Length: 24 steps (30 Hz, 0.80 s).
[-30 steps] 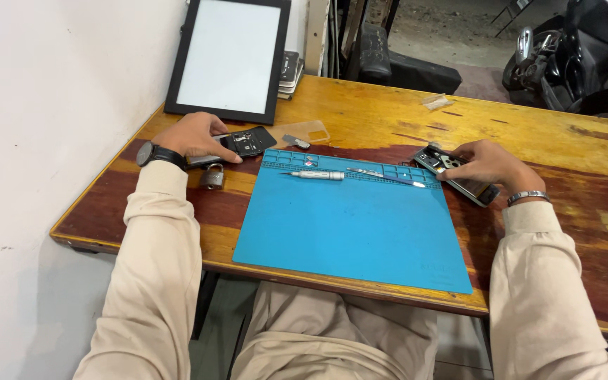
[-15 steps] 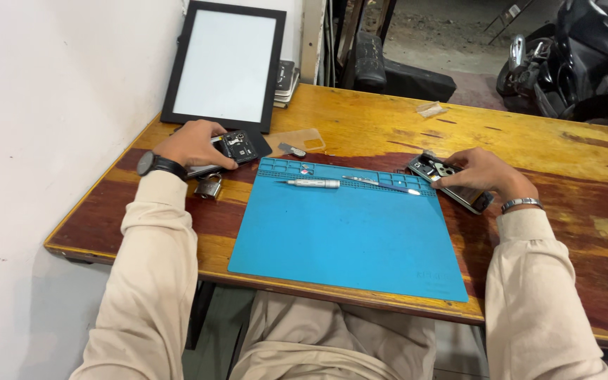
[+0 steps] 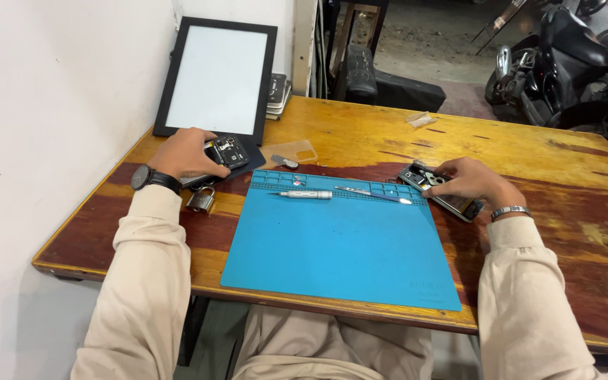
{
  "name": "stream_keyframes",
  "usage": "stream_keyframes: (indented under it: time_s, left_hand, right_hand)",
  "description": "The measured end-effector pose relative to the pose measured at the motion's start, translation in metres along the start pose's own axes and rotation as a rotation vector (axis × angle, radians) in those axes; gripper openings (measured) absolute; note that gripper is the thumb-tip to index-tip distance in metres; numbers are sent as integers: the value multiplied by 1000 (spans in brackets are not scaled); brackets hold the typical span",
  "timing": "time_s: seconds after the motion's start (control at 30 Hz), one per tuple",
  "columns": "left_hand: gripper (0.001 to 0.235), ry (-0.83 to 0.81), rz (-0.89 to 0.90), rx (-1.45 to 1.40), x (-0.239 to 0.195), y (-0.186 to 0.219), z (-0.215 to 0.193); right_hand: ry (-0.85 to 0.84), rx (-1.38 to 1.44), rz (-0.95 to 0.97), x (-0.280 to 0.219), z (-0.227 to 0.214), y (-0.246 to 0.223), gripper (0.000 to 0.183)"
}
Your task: The person uses a precision screwdriver and tweezers to remove small screws from a disassembled smartphone placed on a blue cutting mat. They organize the screws in a compartmentalized tray and then use tweezers to manipulate internal components of the phone.
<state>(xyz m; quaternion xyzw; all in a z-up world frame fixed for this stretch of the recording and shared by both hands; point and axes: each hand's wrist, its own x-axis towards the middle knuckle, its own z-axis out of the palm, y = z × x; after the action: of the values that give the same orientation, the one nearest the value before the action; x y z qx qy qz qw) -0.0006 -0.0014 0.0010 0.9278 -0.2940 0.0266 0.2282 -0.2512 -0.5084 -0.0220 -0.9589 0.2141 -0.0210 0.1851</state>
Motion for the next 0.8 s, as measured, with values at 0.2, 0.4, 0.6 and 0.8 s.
stream_keyframes:
  time_s: [0.2, 0.4, 0.6, 0.8]
  left_hand:
    - [82, 40, 10, 24, -1, 0, -2]
    - [82, 31, -35, 58, -4, 9, -7]
    - [75, -38, 249, -197, -14, 37, -17]
    - [93, -397, 725, -380, -40, 114, 31]
  right_hand:
    - [1, 21, 64, -1, 2, -4, 89]
    - [-8, 1, 72, -6, -1, -9, 91]
    - [-6, 67, 120, -12, -2, -15, 89]
    - [-17, 89, 89, -15, -4, -15, 86]
